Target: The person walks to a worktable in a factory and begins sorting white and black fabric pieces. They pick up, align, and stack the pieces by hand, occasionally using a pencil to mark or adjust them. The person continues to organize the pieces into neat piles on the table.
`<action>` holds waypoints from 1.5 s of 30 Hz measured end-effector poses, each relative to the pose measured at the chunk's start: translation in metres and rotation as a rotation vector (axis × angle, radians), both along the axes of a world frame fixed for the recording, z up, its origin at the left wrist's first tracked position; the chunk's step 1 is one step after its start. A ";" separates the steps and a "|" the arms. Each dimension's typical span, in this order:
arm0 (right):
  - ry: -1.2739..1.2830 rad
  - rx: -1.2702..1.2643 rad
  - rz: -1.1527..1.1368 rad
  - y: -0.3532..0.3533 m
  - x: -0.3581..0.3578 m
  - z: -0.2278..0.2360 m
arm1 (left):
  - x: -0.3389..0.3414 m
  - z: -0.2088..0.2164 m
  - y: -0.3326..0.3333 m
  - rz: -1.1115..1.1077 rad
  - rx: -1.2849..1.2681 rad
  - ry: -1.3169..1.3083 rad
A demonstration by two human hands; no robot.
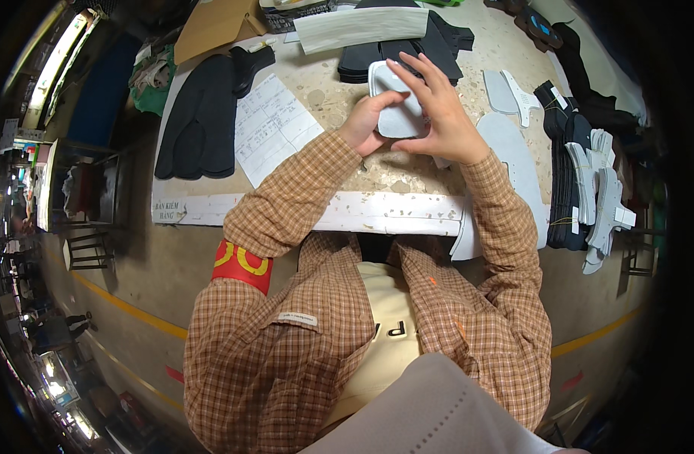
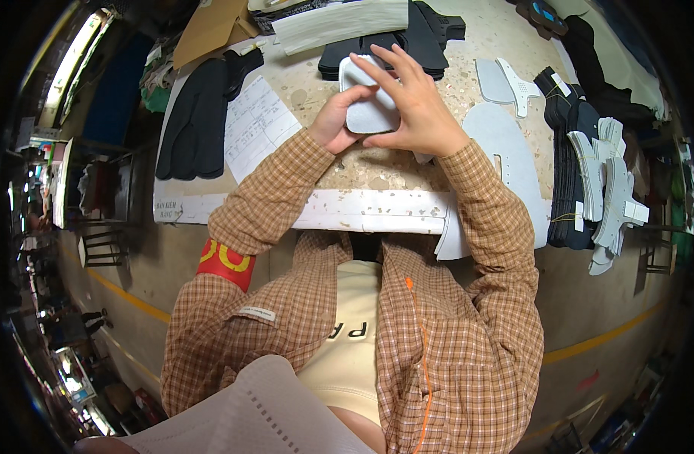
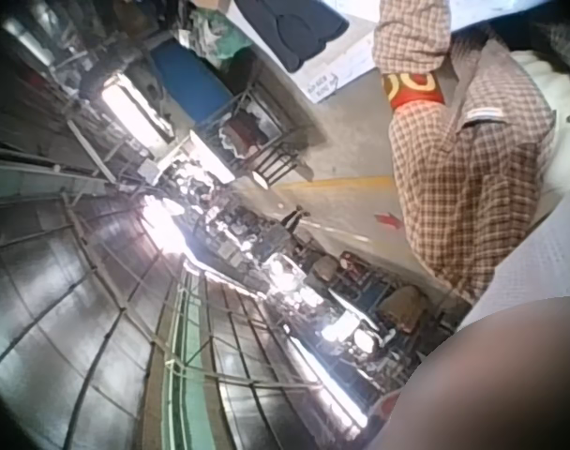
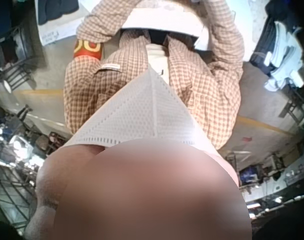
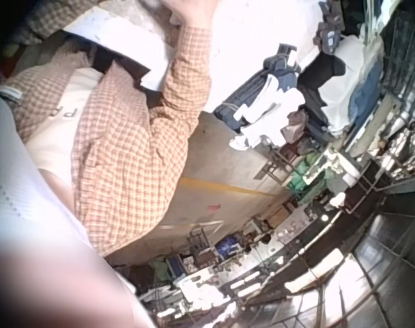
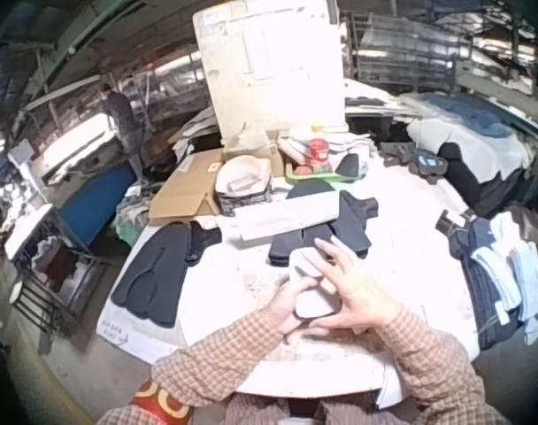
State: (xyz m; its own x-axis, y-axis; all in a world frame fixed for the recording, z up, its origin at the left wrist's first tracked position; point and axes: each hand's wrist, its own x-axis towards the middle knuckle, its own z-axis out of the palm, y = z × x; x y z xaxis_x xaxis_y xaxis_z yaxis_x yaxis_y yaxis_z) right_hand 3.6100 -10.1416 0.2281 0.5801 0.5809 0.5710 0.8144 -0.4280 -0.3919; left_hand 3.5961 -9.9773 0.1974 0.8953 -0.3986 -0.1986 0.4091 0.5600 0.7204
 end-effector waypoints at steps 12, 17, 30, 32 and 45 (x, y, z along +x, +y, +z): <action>0.540 0.359 0.045 -0.013 0.014 -0.004 | -0.003 0.003 0.003 -0.325 -0.031 -0.153; 0.834 0.418 0.014 -0.020 0.021 -0.012 | -0.004 0.008 0.000 -0.340 0.037 -0.071; 0.225 -0.287 -0.187 -0.031 0.013 -0.013 | 0.029 0.012 0.044 0.319 -0.026 -0.228; 0.195 -0.388 -0.205 -0.020 -0.001 -0.022 | 0.028 0.011 0.042 0.318 -0.026 -0.226; 0.372 -0.369 -0.247 -0.025 0.007 -0.025 | 0.028 0.011 0.041 0.366 0.042 -0.206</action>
